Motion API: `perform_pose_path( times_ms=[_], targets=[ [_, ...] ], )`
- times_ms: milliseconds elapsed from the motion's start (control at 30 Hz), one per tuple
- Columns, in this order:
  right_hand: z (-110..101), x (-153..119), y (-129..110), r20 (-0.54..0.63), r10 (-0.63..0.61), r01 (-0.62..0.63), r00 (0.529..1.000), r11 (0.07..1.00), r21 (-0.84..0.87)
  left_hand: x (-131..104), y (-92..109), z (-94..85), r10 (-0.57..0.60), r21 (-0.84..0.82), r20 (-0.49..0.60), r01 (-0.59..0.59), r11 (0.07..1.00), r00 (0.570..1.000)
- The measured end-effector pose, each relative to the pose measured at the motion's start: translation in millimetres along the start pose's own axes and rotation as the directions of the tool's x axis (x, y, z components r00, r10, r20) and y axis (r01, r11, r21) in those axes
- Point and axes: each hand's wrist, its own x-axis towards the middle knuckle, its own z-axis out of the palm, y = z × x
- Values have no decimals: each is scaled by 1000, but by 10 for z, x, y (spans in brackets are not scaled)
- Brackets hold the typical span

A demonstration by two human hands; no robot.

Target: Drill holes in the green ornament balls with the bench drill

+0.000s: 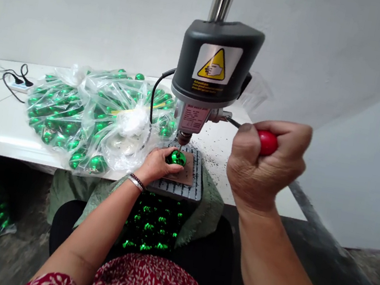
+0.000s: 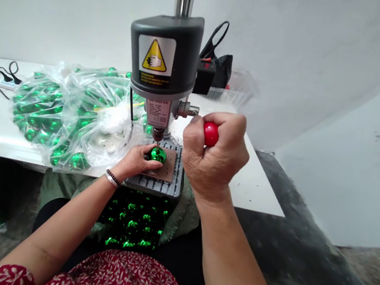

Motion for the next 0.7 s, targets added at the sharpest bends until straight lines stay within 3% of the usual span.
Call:
perform_pose_path(
  times_ms=[233, 533, 600, 700],
  targets=[
    [1, -146, 15, 6, 91, -91, 996, 996, 8, -3, -16, 22, 7, 30, -2, -7, 1000, 1000],
    [53, -408, 144, -48, 9, -6, 999, 998, 62, -26, -5, 9, 54, 3, -11, -54, 999, 998],
    [60, -373, 146, -60, -3, 7, 998, 998, 66, -23, 7, 10, 54, 21, -7, -54, 998, 998],
    [92, -56, 77, -65, 12, -8, 998, 998, 60, -21, 43, 30, 35, 41, -12, -35, 999, 999]
  ],
)
